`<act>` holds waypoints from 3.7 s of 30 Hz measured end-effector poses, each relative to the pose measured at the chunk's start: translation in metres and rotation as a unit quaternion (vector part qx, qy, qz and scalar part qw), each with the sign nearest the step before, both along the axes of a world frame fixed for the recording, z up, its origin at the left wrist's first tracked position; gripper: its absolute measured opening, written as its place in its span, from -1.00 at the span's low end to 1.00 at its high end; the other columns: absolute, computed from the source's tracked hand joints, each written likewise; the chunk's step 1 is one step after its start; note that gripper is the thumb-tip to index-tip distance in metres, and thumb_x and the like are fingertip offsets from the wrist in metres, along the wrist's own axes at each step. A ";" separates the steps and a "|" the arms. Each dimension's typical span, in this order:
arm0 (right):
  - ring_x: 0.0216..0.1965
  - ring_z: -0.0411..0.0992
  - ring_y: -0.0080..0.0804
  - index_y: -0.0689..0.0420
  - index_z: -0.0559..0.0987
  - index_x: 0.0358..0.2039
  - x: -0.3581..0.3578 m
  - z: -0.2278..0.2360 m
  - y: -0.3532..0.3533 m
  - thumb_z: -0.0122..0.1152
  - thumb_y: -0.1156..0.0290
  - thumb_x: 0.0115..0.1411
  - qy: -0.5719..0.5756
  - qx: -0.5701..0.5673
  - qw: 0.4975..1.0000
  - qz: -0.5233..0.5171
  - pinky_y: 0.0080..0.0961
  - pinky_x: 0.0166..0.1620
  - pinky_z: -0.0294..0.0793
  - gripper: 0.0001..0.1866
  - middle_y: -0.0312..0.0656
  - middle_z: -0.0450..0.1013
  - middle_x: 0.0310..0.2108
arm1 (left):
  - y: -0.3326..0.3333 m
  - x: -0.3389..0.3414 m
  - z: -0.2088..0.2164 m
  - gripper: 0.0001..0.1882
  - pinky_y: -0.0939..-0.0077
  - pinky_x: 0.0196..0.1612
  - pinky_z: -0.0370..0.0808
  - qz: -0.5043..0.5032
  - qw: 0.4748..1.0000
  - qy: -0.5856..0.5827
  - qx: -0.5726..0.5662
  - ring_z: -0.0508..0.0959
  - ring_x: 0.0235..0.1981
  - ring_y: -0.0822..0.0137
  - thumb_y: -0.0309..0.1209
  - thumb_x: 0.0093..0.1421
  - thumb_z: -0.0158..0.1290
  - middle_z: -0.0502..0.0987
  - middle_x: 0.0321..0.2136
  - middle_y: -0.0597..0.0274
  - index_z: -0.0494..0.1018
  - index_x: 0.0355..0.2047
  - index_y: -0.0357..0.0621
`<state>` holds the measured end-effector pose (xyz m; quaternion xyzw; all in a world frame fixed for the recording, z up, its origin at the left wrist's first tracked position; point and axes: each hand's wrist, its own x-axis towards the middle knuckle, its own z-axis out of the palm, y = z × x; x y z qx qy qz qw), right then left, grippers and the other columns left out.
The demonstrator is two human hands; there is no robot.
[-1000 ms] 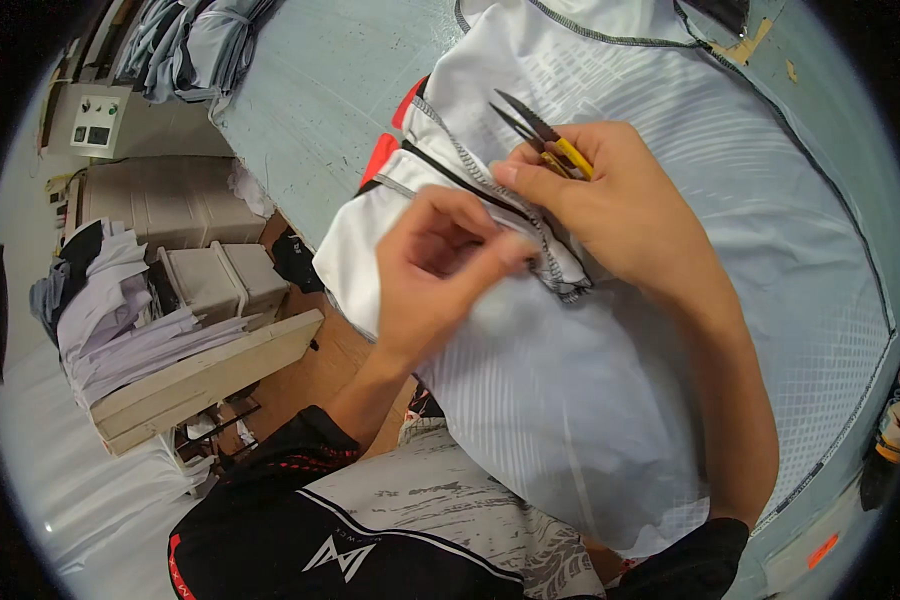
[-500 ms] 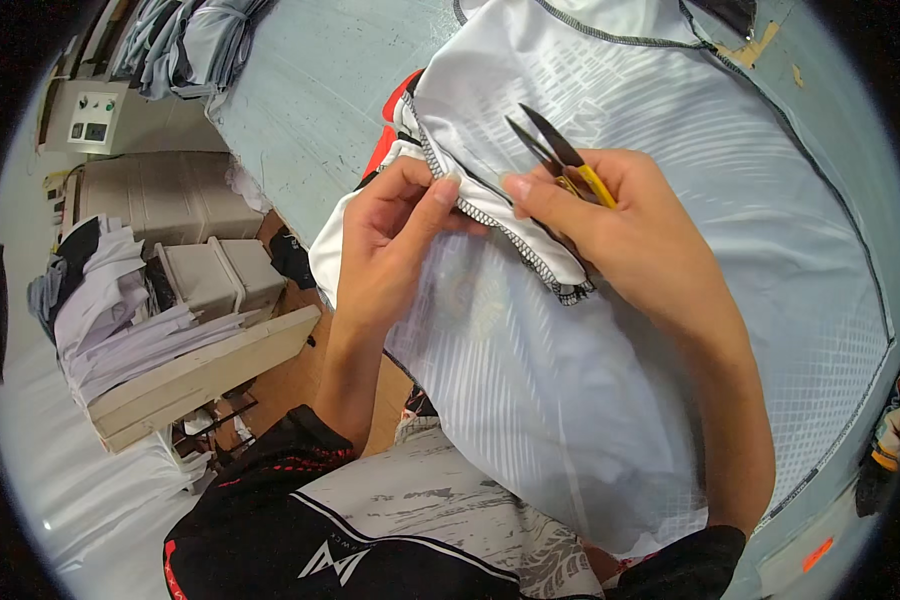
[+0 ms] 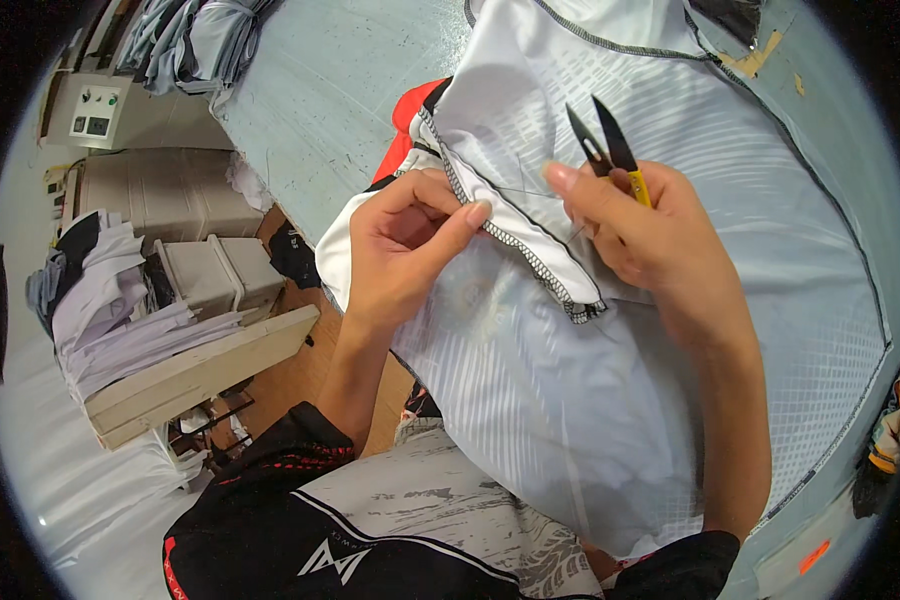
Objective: Trim loose threads from a jersey using nippers, fold the jersey, and place it into a plastic packaging bag.
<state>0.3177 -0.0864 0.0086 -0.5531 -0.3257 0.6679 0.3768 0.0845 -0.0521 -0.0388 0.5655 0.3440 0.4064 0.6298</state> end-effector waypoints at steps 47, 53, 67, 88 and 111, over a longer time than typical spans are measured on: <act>-0.39 0.25 -0.66 0.23 0.64 0.04 -0.024 -0.014 -0.010 0.32 0.50 0.29 -0.296 0.275 0.915 0.021 -0.66 -0.34 0.24 -0.69 -0.36 0.36 -0.35 | 0.002 0.001 0.000 -0.39 0.68 -0.24 0.49 0.023 0.979 0.092 0.178 0.46 -0.34 0.61 -0.83 0.16 0.14 0.36 0.32 0.08 0.42 0.25 -0.33; -0.37 0.28 -0.62 0.30 0.62 0.05 -0.032 -0.020 -0.008 0.31 0.51 0.29 -0.269 0.287 0.919 0.028 -0.64 -0.33 0.27 -0.67 -0.31 0.32 -0.35 | 0.002 0.000 0.001 -0.39 0.68 -0.23 0.49 0.014 0.975 0.098 0.200 0.47 -0.33 0.62 -0.82 0.16 0.14 0.35 0.32 0.05 0.41 0.25 -0.35; -0.45 0.28 -0.60 0.26 0.66 0.04 -0.042 -0.030 -0.009 0.28 0.55 0.32 -0.297 0.346 0.890 0.016 -0.59 -0.41 0.27 -0.71 -0.27 0.36 -0.37 | 0.002 0.000 0.001 -0.40 0.68 -0.26 0.49 0.016 0.976 0.086 0.201 0.45 -0.36 0.61 -0.84 0.16 0.13 0.38 0.30 0.04 0.42 0.23 -0.36; -0.45 0.28 -0.65 0.33 0.66 -0.12 -0.026 -0.021 -0.010 0.36 0.47 0.26 -0.293 0.294 0.908 -0.055 -0.64 -0.39 0.27 -0.76 -0.34 0.39 -0.44 | -0.001 0.005 0.001 -0.34 0.71 -0.28 0.53 0.086 0.977 0.036 0.191 0.58 -0.31 0.57 -0.78 0.12 0.18 0.39 0.29 0.06 0.39 0.28 -0.31; -0.41 0.24 -0.77 0.35 0.62 -0.28 -0.041 -0.028 0.013 0.37 0.45 0.30 -0.265 0.225 0.937 -0.010 -0.68 -0.36 0.26 -0.81 -0.44 0.42 -0.47 | -0.010 0.024 0.009 -0.84 0.68 -0.45 0.38 0.196 0.953 0.201 0.115 0.46 -0.49 0.63 -0.45 0.29 0.28 0.60 -0.50 0.36 0.61 -0.31 -0.35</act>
